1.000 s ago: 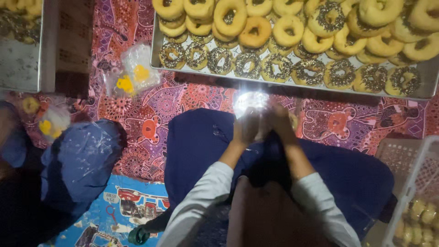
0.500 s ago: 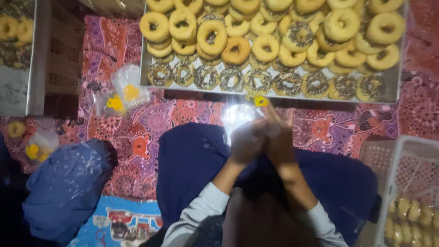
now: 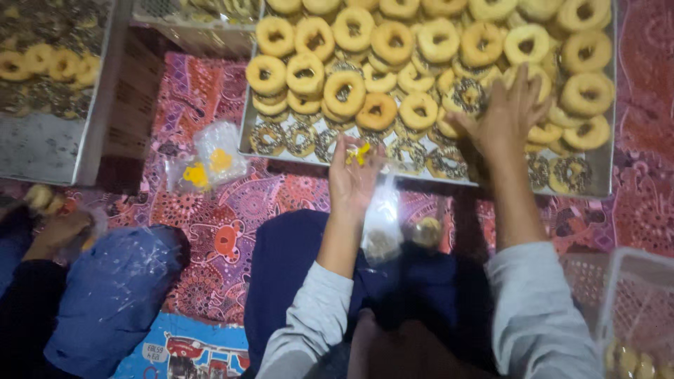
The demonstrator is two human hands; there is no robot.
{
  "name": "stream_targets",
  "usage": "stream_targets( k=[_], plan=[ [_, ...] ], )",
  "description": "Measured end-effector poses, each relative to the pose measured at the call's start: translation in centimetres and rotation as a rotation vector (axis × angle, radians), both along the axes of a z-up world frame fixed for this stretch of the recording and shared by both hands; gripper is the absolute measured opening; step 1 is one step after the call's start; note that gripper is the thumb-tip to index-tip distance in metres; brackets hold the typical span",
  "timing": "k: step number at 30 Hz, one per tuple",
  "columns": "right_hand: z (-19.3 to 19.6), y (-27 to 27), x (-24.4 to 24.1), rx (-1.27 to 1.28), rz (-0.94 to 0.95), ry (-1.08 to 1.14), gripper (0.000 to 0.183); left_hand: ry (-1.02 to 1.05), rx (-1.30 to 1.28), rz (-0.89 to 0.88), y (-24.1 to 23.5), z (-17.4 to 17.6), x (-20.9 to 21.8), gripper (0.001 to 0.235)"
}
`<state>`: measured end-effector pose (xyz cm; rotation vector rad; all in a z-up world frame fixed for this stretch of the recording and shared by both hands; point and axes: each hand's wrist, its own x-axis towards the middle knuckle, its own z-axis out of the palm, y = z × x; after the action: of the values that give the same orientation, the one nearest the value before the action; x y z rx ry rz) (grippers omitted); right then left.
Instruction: The person sits on a patterned mat and repeatedly picks ring-shaped snacks from a metal tray. They place each snack into a small clear plastic bag, then set the filled bag aside. Another person works alongside, performing the same packaging task.
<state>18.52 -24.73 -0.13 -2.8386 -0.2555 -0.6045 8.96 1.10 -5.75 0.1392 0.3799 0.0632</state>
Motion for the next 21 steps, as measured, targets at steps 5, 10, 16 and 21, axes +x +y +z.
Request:
stream_targets(
  k=[5,10,16,21],
  plan=[
    [0.1,0.4,0.1,0.026,0.025,0.032,0.063,-0.012,-0.193,-0.060,1.2,-1.4,1.5,0.038],
    [4.8,3.5,-9.8,0.682,0.102,0.370,0.066,-0.085,-0.247,-0.066,1.9,-3.1,2.7,0.043],
    [5.4,8.5,-16.5,0.712,0.203,0.342,0.055,-0.188,0.205,0.146,-1.6,-0.7,-0.3,0.039],
    [6.2,12.4,-16.9,0.332,0.265,-0.140,0.058,-0.141,0.100,0.028,-2.7,2.9,-3.8,0.043]
  ],
)
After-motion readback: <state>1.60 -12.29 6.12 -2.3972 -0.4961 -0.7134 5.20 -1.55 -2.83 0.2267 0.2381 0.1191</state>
